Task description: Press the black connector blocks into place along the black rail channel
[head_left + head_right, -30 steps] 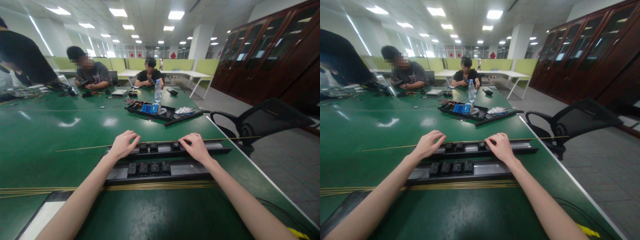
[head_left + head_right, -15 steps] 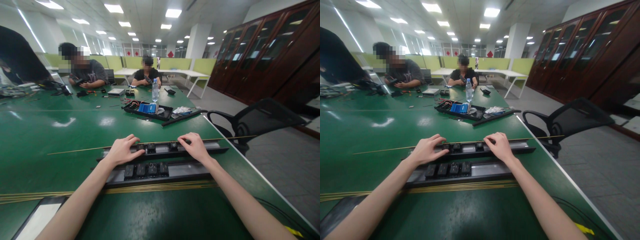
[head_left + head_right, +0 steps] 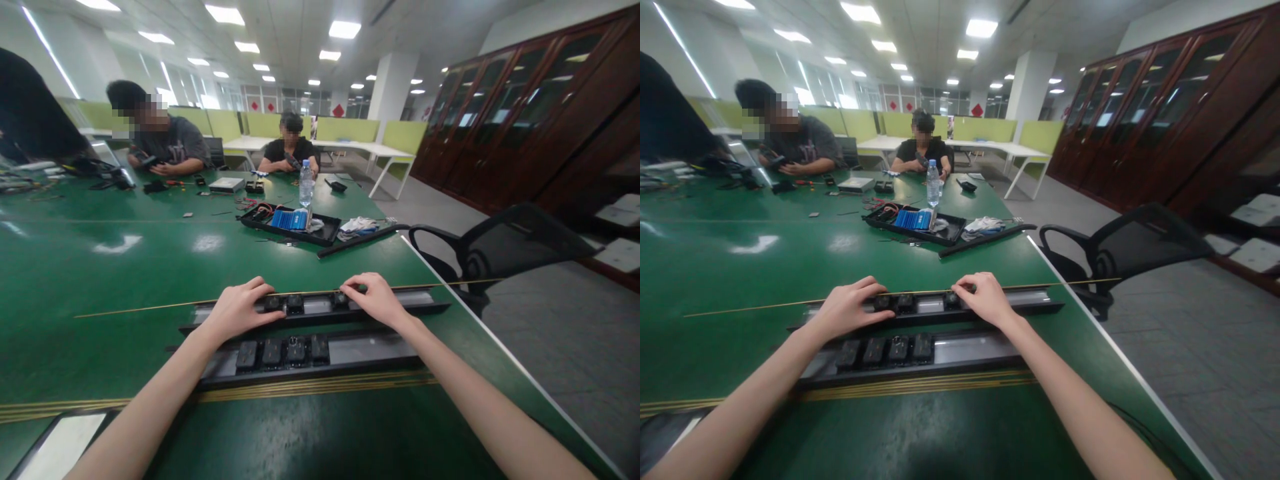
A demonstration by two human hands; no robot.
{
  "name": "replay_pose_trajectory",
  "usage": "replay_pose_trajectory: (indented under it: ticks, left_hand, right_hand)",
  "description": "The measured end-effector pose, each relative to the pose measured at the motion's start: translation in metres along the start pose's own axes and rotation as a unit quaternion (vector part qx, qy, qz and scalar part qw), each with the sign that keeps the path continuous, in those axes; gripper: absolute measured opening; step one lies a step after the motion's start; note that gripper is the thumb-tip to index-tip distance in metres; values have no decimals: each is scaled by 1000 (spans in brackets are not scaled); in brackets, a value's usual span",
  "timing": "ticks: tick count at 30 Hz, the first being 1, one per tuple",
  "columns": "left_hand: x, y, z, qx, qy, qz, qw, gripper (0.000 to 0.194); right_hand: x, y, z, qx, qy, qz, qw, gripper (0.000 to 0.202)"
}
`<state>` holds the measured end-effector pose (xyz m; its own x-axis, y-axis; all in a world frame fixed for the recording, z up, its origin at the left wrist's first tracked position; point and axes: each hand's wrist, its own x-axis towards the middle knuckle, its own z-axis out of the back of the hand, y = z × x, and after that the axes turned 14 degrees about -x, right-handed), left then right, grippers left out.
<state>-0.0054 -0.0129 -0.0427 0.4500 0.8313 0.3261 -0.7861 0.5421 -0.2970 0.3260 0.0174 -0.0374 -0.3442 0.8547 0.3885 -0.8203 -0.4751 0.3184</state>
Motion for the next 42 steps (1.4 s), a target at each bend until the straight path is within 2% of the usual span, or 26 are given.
replay_pose_trajectory:
  ticks: [10, 31, 42]
  left_hand:
    - [5, 1, -2, 15, -17, -42, 999, 49]
    - [0, -2, -5, -55, -21, 42, 997, 49]
    - [0, -7, -1, -68, -24, 42, 997, 46]
  right_hand:
    - [9, -3, 7, 52, 48, -11, 997, 20]
    - [12, -5, 11, 76, 73, -14, 994, 24]
    - [9, -11, 16, 98, 74, -30, 992, 27]
